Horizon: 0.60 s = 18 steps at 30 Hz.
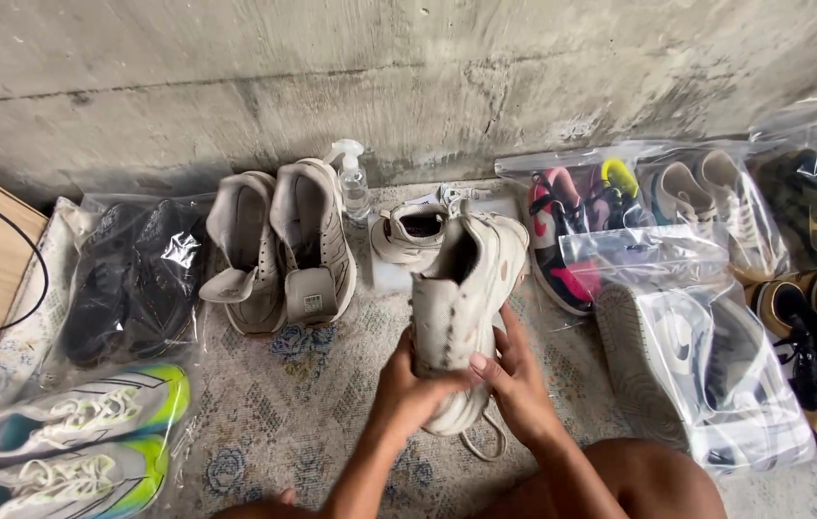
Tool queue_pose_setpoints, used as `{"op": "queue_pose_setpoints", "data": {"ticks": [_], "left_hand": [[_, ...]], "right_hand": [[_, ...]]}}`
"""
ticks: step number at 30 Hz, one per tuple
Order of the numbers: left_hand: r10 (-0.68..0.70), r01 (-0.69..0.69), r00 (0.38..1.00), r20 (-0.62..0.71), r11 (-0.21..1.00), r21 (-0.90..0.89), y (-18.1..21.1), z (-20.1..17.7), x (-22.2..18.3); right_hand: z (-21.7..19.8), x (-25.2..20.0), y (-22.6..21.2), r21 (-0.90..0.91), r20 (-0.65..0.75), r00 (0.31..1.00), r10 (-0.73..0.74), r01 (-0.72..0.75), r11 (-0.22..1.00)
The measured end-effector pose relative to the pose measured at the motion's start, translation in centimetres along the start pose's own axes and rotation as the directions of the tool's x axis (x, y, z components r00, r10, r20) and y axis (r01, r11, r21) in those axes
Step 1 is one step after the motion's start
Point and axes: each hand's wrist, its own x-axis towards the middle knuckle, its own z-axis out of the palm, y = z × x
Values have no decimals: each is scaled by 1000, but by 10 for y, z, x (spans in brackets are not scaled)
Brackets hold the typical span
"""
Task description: Threading laces through the eyelets of a sneaker and tying them while sitting on the floor.
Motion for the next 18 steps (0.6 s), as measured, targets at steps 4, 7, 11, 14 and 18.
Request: {"op": "queue_pose_setpoints", "data": {"ticks": [4,7,11,14,18], "left_hand": [[272,-240,959,-80,928,285,-27,18,-6],[243,-214,970,-5,864,456,-39,21,7],[190,-156,979,-73,931,330,2,1,6],[-48,39,993,-110,995,-90,9,-11,19],[-333,260,943,25,687,-678,18,-22,36]], "right_hand": [[1,-6,-2,-149,-94,994,54,-68,987],[-30,8,31,10,-246,959,144,-146,989],[-67,19,64,198,-53,997,64,-52,979],[-92,23,92,243,11,987,160,-158,957],[-139,28,148,115,62,912,406,-410,905]]}}
